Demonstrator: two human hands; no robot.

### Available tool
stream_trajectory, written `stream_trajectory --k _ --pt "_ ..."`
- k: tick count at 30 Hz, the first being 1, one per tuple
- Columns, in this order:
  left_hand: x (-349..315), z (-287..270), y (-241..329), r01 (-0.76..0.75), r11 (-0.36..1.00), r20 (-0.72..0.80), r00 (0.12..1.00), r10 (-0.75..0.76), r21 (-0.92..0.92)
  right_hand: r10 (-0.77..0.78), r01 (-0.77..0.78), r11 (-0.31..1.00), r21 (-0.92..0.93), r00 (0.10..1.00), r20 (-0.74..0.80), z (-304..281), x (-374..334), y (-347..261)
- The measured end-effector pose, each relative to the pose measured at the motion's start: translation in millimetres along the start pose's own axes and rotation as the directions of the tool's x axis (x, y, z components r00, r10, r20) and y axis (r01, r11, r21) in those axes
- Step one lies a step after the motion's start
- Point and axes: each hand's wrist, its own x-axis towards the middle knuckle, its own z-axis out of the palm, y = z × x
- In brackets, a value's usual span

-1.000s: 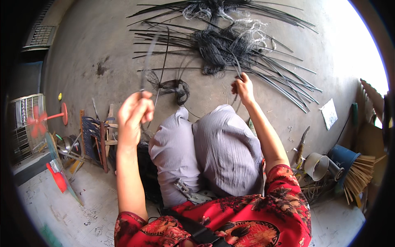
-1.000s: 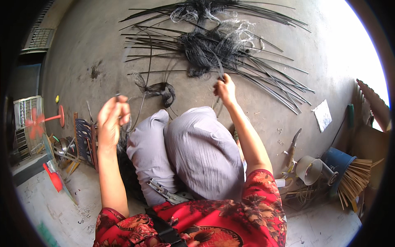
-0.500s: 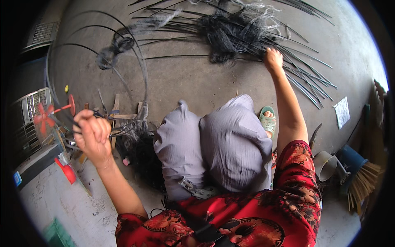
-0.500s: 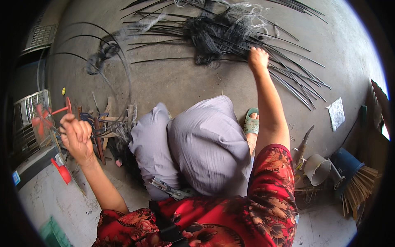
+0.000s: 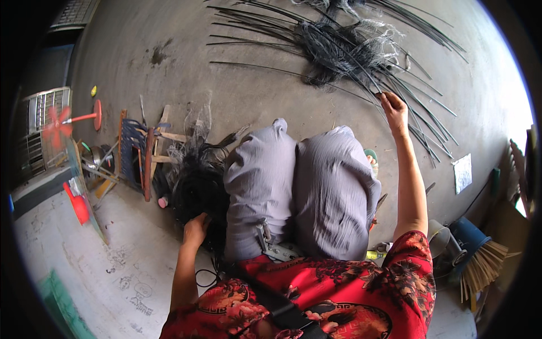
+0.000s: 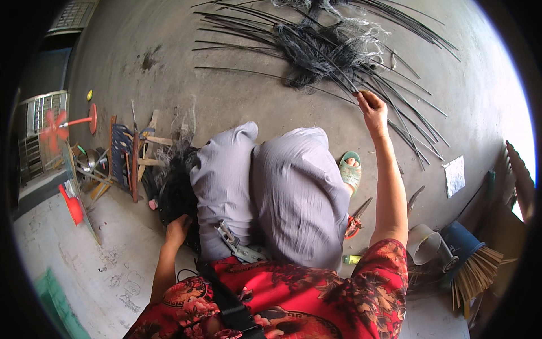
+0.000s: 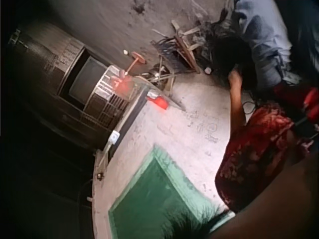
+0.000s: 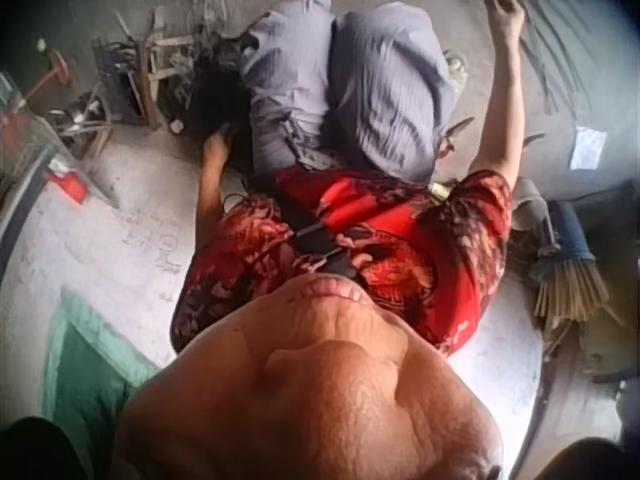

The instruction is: The person attaches netting material to a circular black frame using a specialized stapler tool. They repeatedly position the mesh over the frame and use the tool to secure it, then stand up to retrieve more black rods from the floor.

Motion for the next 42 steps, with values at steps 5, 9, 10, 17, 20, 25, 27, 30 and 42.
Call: stream_trajectory --k 5,9,10,17,20,25,27,30,42 --pt "-54 100 -139 0.232 0.951 0.045 0.968 -0.246 0.203 0.035 -0.042 0.997 0.070 0.995 0.095 0 -50 -63" --pt "-67 160 -165 0.299 0.898 0.252 0.887 -0.387 0.324 -0.011 0.045 0.989 -0.141 0.973 0.231 4 -103 -66" --pt "-64 172 -167 0.277 0.893 0.289 0.876 -0.386 0.355 0.065 -0.023 0.987 -0.162 0.964 0.258 2 -122 -60" --pt "-20 190 -174 0.113 0.871 0.493 0.786 -0.374 0.479 0.275 -0.223 0.937 -0.268 0.945 0.175 -9 -177 64" --pt "-53 229 -155 0.245 0.904 0.530 0.744 -0.406 0.350 0.091 0.084 0.621 -0.779 0.980 0.179 9 -125 55" --pt "-35 219 -114 0.370 0.919 0.550 0.743 -0.381 0.136 -0.124 0.150 0.412 -0.899 0.986 0.108 24 -26 73" --pt "-48 216 -90 0.441 0.896 0.547 0.739 -0.394 0.049 -0.070 0.141 0.407 -0.902 0.990 0.123 41 0 89" --pt "-52 213 -63 0.490 0.870 0.555 0.739 -0.382 -0.054 0.107 0.109 0.375 -0.921 0.981 0.160 52 19 104" --pt "39 94 -20 0.347 0.790 0.245 0.935 -0.254 -0.505 -0.110 0.132 0.914 -0.384 0.991 0.077 30 -18 -15"
